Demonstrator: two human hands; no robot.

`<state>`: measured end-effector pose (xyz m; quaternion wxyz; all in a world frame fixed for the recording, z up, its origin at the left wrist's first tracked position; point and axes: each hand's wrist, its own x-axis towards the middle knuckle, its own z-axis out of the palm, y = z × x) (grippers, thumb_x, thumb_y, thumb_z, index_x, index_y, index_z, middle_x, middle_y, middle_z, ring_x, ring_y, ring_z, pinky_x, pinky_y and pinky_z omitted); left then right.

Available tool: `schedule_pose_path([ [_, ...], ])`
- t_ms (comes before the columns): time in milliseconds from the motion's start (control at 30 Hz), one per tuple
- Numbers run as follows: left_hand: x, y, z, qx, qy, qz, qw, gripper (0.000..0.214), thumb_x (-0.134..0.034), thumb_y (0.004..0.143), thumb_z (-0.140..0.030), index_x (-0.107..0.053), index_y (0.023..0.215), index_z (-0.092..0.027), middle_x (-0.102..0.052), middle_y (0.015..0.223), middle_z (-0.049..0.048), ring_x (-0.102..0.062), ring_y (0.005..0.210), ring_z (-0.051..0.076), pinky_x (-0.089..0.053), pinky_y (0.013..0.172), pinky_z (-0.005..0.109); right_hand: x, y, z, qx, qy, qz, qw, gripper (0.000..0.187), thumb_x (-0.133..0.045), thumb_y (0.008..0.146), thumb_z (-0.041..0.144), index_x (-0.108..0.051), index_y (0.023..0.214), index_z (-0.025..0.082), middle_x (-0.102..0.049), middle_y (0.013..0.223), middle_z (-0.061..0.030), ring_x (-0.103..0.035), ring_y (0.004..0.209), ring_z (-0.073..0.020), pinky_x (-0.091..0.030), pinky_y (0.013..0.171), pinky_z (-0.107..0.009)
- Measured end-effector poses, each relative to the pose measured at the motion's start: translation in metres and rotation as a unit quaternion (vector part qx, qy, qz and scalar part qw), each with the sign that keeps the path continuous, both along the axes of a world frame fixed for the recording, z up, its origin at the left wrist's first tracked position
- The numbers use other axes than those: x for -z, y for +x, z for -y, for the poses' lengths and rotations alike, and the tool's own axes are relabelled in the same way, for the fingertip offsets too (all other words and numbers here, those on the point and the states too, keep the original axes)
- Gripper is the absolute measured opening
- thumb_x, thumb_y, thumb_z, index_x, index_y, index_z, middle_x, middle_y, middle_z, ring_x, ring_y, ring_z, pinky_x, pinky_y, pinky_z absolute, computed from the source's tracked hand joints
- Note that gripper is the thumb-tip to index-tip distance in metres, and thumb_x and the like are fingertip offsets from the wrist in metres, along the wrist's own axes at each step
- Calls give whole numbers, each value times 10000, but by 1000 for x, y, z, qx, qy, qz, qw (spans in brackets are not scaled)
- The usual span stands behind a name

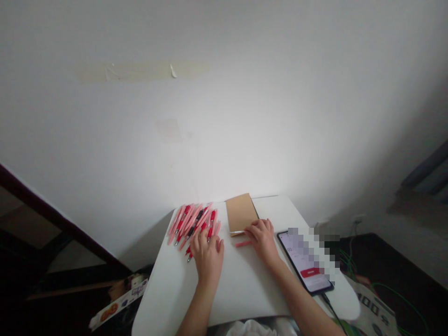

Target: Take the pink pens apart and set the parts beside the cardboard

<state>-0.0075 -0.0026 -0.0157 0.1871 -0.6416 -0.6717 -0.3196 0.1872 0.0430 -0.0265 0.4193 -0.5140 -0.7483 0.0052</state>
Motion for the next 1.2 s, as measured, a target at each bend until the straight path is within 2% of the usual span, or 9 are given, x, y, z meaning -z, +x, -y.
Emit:
schedule_pose_path([
  [167, -4, 3, 4, -54, -38, -10, 998, 84, -639, 808, -254, -718, 806, -228, -594, 1210, 102, -452, 1238, 320, -362, 1028, 509, 0, 0, 0, 5, -6, -2, 1000, 110, -602, 904, 272, -708, 888, 292, -618, 950, -37, -499, 970, -236, -349, 1002, -488],
  [300, -3, 3, 2, -61, -35, -13, 997, 101, -625, 808, -251, -719, 785, -224, -601, 1202, 106, -453, 1234, 319, -365, 1018, 514, 1, -1, 0, 5, -8, -3, 1000, 108, -602, 904, 276, -707, 885, 288, -617, 955, -39, -497, 981, -242, -360, 985, -477],
  [567, 5, 0, 0, -42, -26, -11, 999, 94, -649, 783, -260, -729, 821, -228, -603, 1195, 117, -453, 1226, 334, -368, 1027, 527, 1, -1, -1, 10, -13, 10, 1000, 103, -609, 898, 269, -709, 887, 288, -625, 951, -35, -502, 986, -234, -351, 997, -467],
  [833, 3, -1, -3, 10, 22, 6, 1000, 141, -647, 810, -298, -715, 710, -226, -626, 1121, 117, -478, 1186, 323, -411, 1008, 501, 1, 0, 0, 4, -12, -4, 1000, 110, -598, 906, 272, -704, 880, 289, -627, 946, -36, -481, 991, -242, -365, 967, -463],
  [1200, 5, -1, -6, 75, 70, 40, 994, 206, -551, 898, -322, -711, 832, -209, -603, 1120, 108, -536, 1093, 277, -450, 956, 466, 0, 0, 0, 6, -11, -5, 1000, 112, -605, 899, 263, -712, 884, 291, -632, 930, -38, -489, 988, -239, -369, 965, -459],
])
